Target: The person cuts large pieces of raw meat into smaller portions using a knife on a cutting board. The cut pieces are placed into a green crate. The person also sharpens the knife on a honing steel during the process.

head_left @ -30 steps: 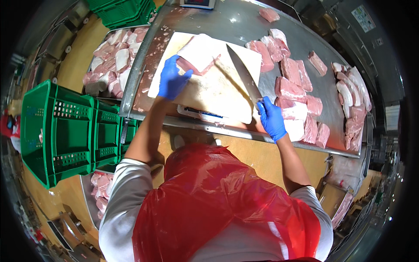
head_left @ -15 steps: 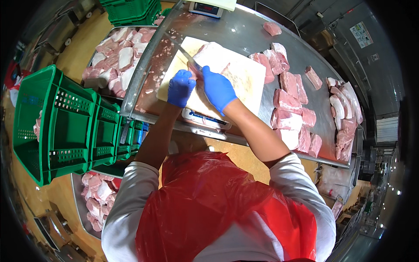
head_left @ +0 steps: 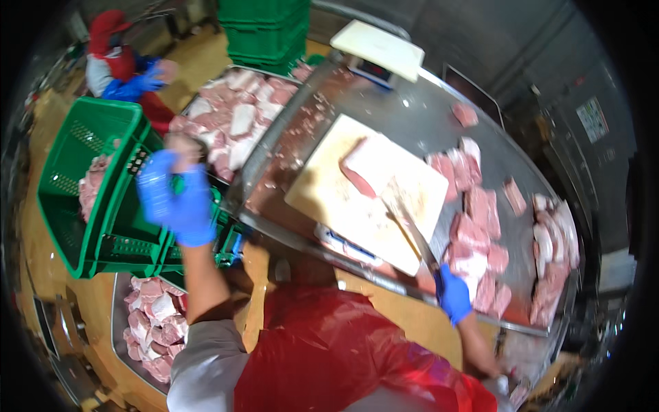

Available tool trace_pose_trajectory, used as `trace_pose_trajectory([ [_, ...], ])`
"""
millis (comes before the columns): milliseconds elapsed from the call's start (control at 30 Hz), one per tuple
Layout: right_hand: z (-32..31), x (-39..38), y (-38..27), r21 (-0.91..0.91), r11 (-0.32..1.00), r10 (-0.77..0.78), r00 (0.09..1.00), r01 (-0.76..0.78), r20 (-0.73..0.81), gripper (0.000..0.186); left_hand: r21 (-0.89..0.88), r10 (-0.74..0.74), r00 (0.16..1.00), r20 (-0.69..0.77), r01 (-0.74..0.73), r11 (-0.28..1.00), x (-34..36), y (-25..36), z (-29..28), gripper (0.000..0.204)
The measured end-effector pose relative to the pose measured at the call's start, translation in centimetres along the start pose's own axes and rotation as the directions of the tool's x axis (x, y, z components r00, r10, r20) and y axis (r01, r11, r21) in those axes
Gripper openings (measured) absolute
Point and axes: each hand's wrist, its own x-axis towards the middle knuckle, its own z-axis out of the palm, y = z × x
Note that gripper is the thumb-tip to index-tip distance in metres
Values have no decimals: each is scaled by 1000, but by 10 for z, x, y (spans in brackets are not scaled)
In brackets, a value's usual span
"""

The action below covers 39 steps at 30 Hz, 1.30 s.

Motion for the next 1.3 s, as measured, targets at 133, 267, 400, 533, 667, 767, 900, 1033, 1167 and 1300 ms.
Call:
trace_pose_trajectory([
  [133,31,-9,-20,338,941,126,940,-12,-317,20,665,-63,987,148,-52,745,109,-131,-96,30],
  [267,65,5,-23,657,748,369,884,-98,-288,15,635,87,983,162,-171,753,96,-63,-47,51],
  [400,35,24,-25,678,734,332,893,-44,-302,18,-22,-139,657,741,231,973,-55,61,92,57],
  [533,27,43,0,603,795,224,892,67,-393,18,138,-149,136,979,88,987,-166,183,181,122],
  [667,13,48,7,671,738,229,911,68,-344,19,273,-271,34,962,-160,949,-151,212,203,128],
  [767,20,56,10,732,680,239,929,47,-281,21,207,-211,-9,977,-154,966,-150,188,228,128],
  [900,11,67,5,705,708,235,925,47,-298,21,205,-207,66,976,23,978,-130,136,248,124],
  [1033,41,91,18,717,694,268,902,64,-340,25,258,-238,-184,954,907,333,-129,-3,281,60],
  [1167,30,110,9,805,593,451,843,-38,-292,29,168,-264,-169,949,985,-27,-104,-62,294,40],
  [1300,5,145,-20,809,551,571,800,-206,-185,28,228,-363,-252,897,968,-108,-146,-229,346,35],
])
